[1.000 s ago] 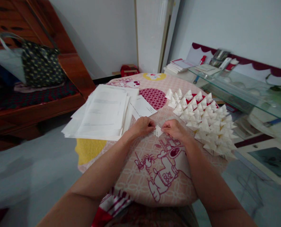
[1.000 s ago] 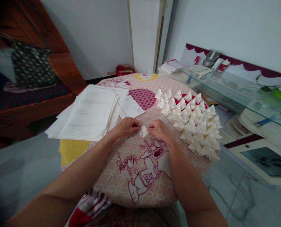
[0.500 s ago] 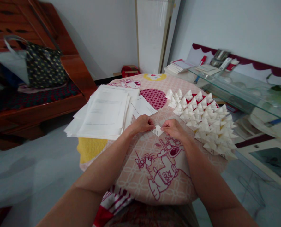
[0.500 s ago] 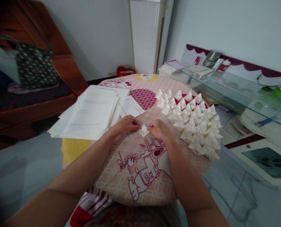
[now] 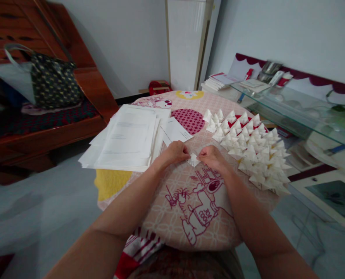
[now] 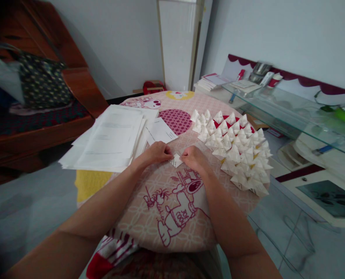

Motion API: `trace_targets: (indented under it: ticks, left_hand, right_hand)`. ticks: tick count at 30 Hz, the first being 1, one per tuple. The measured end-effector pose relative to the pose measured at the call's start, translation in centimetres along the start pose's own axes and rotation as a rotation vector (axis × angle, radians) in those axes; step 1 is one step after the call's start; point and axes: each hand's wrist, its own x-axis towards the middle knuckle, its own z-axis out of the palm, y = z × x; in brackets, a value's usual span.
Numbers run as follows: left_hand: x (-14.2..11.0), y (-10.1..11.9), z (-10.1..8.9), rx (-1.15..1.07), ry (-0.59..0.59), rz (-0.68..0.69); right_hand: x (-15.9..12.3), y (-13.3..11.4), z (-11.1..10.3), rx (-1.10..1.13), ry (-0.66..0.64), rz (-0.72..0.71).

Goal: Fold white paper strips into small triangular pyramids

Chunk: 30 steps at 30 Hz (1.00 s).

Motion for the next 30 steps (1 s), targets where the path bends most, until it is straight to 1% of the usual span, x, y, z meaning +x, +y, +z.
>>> trace_targets:
  ticks: [2, 6, 10, 18, 22, 24, 27, 30]
  left_hand:
    - [0.0, 0.2, 0.1, 0.029, 0.017, -0.004]
    - [0.0, 0.5, 0.2, 0.069, 0.018, 0.002]
    - [-0.1, 0.5, 0.2, 0.083, 0.005, 0.013]
    - [-0.2, 0.7, 0.1, 0.081, 0.012, -0.006]
    - [-0.2, 0.8, 0.1, 0.076, 0.006, -0.014]
    - [-0.3, 0.7, 0.1, 0.070, 0.009, -0.020]
    - [-0.2, 0.6, 0.2, 0.060, 0.021, -0.023]
    - [-0.1, 0.5, 0.3, 0.075, 0.022, -0.014]
  right_hand:
    - [0.1, 0.0, -0.1, 0.030, -0.027, 0.027]
    - [0.0, 0.2, -0.4, 0.164, -0.097, 0.082]
    - [-0.1, 0.2, -0.7, 0.195, -0.122, 0.081]
    - [0.2, 0.1, 0.0, 0.085, -0.061, 0.105]
    - [0.1, -0.8, 0.2, -0.079, 0.036, 0.098]
    - [0.0, -1.3, 0.2, -0.140, 0.063, 0.093]
    - [0.2, -1.6, 0.1, -0.158, 0.038, 0.099]
    - [0.4, -1.4, 0.0, -0.086, -0.015, 0.130]
